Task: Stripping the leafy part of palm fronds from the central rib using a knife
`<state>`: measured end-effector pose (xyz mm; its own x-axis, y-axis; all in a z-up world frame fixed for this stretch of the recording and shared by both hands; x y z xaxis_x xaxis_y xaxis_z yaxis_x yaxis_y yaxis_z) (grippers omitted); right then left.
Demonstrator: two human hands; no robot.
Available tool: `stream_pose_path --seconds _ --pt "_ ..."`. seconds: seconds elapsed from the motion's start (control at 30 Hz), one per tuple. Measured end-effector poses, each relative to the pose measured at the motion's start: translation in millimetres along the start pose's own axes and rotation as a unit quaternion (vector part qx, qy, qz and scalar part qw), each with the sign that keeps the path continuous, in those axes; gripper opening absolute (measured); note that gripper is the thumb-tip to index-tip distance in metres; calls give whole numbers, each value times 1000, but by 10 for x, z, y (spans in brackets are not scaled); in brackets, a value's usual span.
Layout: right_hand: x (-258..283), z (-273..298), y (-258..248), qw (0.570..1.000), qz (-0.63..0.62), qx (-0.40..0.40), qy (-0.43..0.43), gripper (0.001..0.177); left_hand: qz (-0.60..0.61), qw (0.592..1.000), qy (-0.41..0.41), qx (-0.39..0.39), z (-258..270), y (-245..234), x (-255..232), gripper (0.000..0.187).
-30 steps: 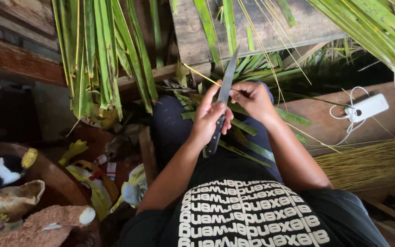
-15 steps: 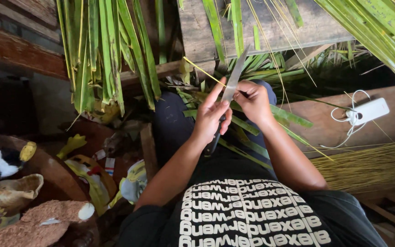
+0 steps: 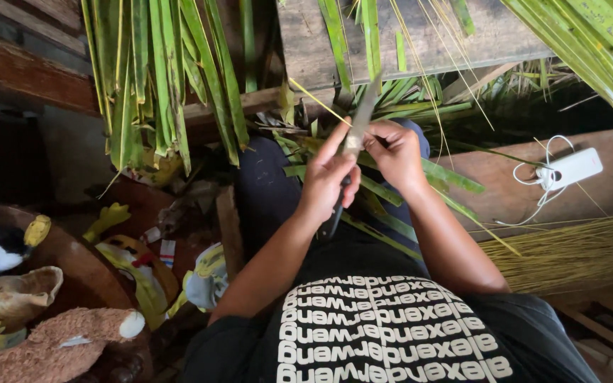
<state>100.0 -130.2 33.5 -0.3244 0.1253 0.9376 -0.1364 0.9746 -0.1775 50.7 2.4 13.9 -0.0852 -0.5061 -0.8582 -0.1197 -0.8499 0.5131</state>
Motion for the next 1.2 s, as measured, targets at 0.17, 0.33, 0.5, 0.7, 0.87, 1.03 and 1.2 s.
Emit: stream_pose_path --seconds 0.17,0.33,0.5,0.7,0.87,1.03,1.2 --pt "88 -22 66 1000 -21 10 13 7 0 999 10 -37 -83 -197 -113 54" --pt "67 -39 94 1000 -6 -2 3 9 16 1000 -17 -15 -20 -29 -117 58" --pt "156 -30 91 1000 -5 13 16 6 52 998 10 -38 -152 -336 -127 51" --pt "88 -32 71 1000 9 14 12 8 59 998 -8 -30 -39 -59 -137 57" --pt "135 -8 78 999 10 26 16 7 62 997 1 -51 -136 -307 -121 53" --pt "159 0 95 999 2 26 22 7 69 995 18 -69 -143 -337 -161 52" --pt "138 -4 102 1000 11 16 20 11 66 996 9 -62 -92 -226 -105 56"
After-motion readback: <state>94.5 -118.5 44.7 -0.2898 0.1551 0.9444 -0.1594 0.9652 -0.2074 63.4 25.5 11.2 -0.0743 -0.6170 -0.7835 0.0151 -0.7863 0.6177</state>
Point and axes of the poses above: each hand's wrist, its own z-axis away from the middle knuckle, its own y-axis out of the palm, x = y × z, the point moved 4 cm from there along -z, towards the middle knuckle, and after that the axes turned 8 degrees about -z, right-handed, at the moved point
